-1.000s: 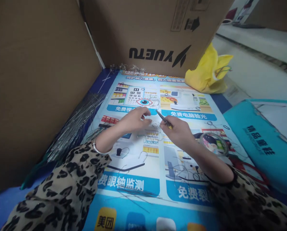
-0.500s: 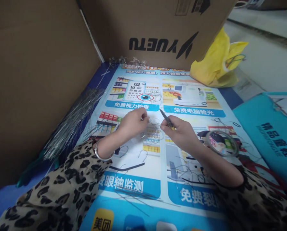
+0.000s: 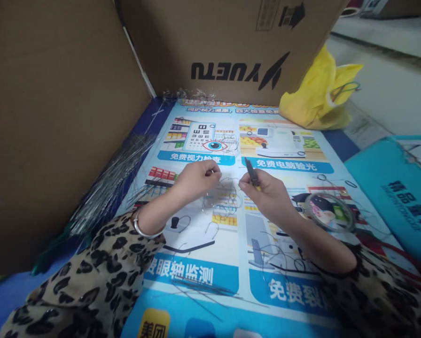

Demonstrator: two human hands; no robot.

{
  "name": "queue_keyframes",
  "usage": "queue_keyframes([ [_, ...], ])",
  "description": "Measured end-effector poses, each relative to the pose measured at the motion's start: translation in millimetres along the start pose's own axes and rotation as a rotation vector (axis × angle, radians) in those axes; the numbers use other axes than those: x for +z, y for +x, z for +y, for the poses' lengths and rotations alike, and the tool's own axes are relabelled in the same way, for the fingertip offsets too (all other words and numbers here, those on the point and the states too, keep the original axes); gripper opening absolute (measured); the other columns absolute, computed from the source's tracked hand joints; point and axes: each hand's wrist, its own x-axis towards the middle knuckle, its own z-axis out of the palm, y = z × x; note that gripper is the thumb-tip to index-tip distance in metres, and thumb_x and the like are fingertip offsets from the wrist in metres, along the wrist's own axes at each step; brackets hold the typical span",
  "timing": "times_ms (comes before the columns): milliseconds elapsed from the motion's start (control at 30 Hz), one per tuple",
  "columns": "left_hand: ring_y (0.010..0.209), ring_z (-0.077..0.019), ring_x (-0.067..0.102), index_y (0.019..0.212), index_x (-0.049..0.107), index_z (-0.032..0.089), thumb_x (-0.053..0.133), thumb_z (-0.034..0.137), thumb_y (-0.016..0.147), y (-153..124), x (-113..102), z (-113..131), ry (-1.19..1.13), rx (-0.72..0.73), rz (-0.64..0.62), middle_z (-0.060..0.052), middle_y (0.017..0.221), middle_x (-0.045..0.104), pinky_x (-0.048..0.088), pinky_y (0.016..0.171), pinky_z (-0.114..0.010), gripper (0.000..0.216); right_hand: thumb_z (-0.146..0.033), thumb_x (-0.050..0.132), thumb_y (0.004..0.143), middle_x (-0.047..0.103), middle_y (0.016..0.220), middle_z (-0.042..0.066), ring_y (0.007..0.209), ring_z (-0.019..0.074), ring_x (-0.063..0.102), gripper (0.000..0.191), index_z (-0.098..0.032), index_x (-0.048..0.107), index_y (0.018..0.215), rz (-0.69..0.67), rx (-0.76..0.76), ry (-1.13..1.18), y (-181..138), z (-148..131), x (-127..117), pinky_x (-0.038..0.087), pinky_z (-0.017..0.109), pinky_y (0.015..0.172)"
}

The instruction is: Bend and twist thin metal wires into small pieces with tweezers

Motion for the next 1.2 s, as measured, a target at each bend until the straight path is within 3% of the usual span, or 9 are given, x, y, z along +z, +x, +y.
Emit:
queue_keyframes([
  [100, 0.056, -0.0108, 0.049, 0.069, 0.058, 0.019, 0.047, 0.026, 0.073, -0.2, -1.7, 0.9, 0.039, -0.01, 0.02, 0.002, 0.062, 0.057, 0.034, 0.051, -0.022, 0.013, -0.028, 0.054, 0.075, 0.054, 0.066, -0.003, 0.06, 0.0107, 0.048, 0.008, -0.02, 0.054, 0.074, 0.049, -0.019, 0.034, -0.7, 0.8, 0.8, 0.038, 0.024, 0.059],
  [267, 0.052, -0.0097, 0.05, 0.081, 0.052, 0.02, 0.043, 0.021, 0.077, -2.4, 3.4, -0.2, -0.03, -0.049, 0.113, 0.002, 0.064, 0.057, 0.035, 0.051, -0.022, 0.011, -0.027, 0.055, 0.075, 0.055, 0.068, -0.002, 0.064, 0.0115, 0.05, 0.007, -0.02, 0.054, 0.075, 0.111, -0.093, 0.054, -1.4, 4.3, 1.6, 0.04, 0.025, 0.065],
  [400, 0.047, -0.0084, 0.049, 0.087, 0.049, 0.021, 0.041, 0.022, 0.079, -5.4, 8.3, -2.1, -0.12, -0.097, 0.042, 0.003, 0.065, 0.055, 0.037, 0.05, -0.023, 0.012, -0.028, 0.054, 0.076, 0.056, 0.071, -0.002, 0.065, 0.0116, 0.051, 0.007, -0.021, 0.054, 0.076, 0.138, -0.111, 0.047, -1.3, 7.3, 2.2, 0.041, 0.026, 0.066],
  [633, 0.083, -0.014, 0.052, 0.087, 0.055, 0.02, 0.05, 0.016, 0.073, -5.0, 6.4, -1.5, -0.001, 0.165, 0.061, -0.003, 0.09, 0.054, 0.043, 0.072, -0.028, 0.016, -0.03, 0.054, 0.076, 0.055, 0.069, -0.002, 0.064, 0.012, 0.051, 0.009, -0.021, 0.054, 0.077, 0.15, -0.079, 0.069, -1.3, 11.4, 6.3, 0.041, 0.026, 0.064],
  [767, 0.089, -0.0158, 0.05, 0.078, 0.057, 0.019, 0.05, 0.017, 0.072, 1.0, 5.4, 2.9, 0.042, 0.235, -0.017, -0.002, 0.087, 0.055, 0.042, 0.08, -0.031, 0.009, -0.028, 0.054, 0.076, 0.055, 0.071, -0.001, 0.065, 0.0118, 0.051, 0.008, -0.02, 0.053, 0.078, 0.146, -0.09, 0.099, -2.3, 12.4, 8.2, 0.041, 0.025, 0.065],
  [833, 0.083, -0.0151, 0.052, 0.076, 0.055, 0.018, 0.05, 0.019, 0.072, 5.2, 4.0, 5.9, 0.03, 0.184, -0.037, -0.002, 0.084, 0.056, 0.042, 0.077, -0.031, 0.007, -0.028, 0.055, 0.076, 0.055, 0.071, -0.002, 0.065, 0.0115, 0.051, 0.008, -0.02, 0.054, 0.079, 0.157, -0.089, 0.115, -2.9, 12.5, 8.7, 0.041, 0.025, 0.065],
  [967, 0.072, -0.0135, 0.053, 0.09, 0.051, 0.017, 0.053, 0.024, 0.069, 14.1, 1.7, 9.7, -0.037, -0.005, -0.105, -0.004, 0.09, 0.057, 0.043, 0.064, -0.028, 0.022, -0.028, 0.054, 0.076, 0.055, 0.072, -0.001, 0.066, 0.0116, 0.05, 0.008, -0.02, 0.053, 0.078, 0.186, -0.084, 0.154, -3.4, 11.7, 9.1, 0.041, 0.025, 0.066],
  [1200, 0.066, -0.0116, 0.05, 0.083, 0.055, 0.018, 0.057, 0.027, 0.064, 23.9, 9.7, 4.4, -0.143, 0.019, -0.293, -0.002, 0.079, 0.058, 0.04, 0.058, -0.024, 0.022, -0.029, 0.055, 0.076, 0.054, 0.071, -0.001, 0.064, 0.0115, 0.048, 0.009, -0.02, 0.054, 0.077, 0.181, -0.047, 0.169, -2.8, 12.5, 10.0, 0.04, 0.026, 0.065],
])
